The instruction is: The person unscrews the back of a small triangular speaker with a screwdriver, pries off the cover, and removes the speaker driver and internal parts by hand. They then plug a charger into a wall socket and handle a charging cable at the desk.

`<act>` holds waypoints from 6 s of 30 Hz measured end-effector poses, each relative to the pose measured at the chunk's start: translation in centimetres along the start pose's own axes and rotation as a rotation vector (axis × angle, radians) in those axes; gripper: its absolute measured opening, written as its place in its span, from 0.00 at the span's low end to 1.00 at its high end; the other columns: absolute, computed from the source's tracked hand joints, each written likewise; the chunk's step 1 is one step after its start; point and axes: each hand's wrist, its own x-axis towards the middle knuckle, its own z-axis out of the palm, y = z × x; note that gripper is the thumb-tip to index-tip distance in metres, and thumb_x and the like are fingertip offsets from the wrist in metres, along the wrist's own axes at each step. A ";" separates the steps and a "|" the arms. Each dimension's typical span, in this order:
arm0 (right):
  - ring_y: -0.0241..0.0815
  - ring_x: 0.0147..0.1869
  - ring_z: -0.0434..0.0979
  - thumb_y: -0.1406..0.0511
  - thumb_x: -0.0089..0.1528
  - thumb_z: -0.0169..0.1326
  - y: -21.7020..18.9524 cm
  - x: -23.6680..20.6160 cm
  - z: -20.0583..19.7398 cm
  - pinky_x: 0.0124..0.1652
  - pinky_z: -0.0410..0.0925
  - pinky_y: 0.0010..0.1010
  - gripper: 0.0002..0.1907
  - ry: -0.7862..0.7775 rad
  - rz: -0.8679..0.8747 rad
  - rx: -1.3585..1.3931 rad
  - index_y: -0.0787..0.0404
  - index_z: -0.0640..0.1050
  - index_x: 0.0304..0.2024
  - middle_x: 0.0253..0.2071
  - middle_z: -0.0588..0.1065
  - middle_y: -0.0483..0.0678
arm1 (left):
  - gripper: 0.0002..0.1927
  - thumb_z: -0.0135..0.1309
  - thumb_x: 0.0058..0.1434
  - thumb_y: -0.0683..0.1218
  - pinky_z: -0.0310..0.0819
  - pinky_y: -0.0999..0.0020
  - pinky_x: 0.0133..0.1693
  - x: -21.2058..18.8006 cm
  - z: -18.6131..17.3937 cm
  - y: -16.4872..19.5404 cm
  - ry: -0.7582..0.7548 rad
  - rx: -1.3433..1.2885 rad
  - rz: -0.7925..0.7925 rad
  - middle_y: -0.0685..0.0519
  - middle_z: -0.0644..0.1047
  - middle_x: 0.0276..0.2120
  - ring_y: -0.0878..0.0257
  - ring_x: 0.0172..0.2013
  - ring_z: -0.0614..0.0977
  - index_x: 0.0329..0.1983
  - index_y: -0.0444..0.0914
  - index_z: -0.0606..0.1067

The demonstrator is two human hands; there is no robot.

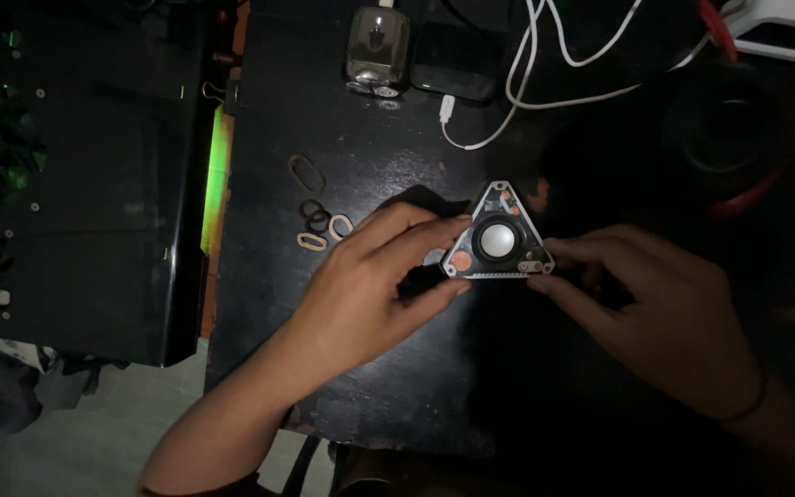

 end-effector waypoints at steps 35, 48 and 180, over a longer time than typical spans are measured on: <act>0.46 0.36 0.79 0.59 0.55 0.66 -2.0 -2.0 -1.7 0.33 0.69 0.36 0.23 0.062 -0.362 -0.384 0.58 0.79 0.51 0.38 0.79 0.47 | 0.27 0.60 0.61 0.46 0.83 0.66 0.39 -0.9 0.8 2.2 0.109 0.234 0.205 0.48 0.74 0.59 0.53 0.50 0.84 0.64 0.38 0.71; 0.48 0.42 0.80 0.59 0.56 0.66 -5.0 -3.4 -4.1 0.40 0.72 0.39 0.21 0.175 -0.433 -0.302 0.58 0.78 0.49 0.41 0.77 0.47 | 0.37 0.58 0.54 0.47 0.81 0.63 0.35 -1.1 -1.6 6.5 0.057 0.322 0.173 0.47 0.73 0.57 0.53 0.50 0.82 0.70 0.39 0.67; 0.44 0.28 0.73 0.79 0.65 0.55 40.0 -17.2 -38.2 0.37 0.76 0.40 0.29 1.160 0.249 0.196 0.56 0.53 0.57 0.31 0.66 0.50 | 0.14 0.57 0.64 0.49 0.75 0.65 0.52 23.6 20.2 8.6 0.207 0.103 -0.007 0.47 0.84 0.32 0.60 0.41 0.85 0.47 0.38 0.83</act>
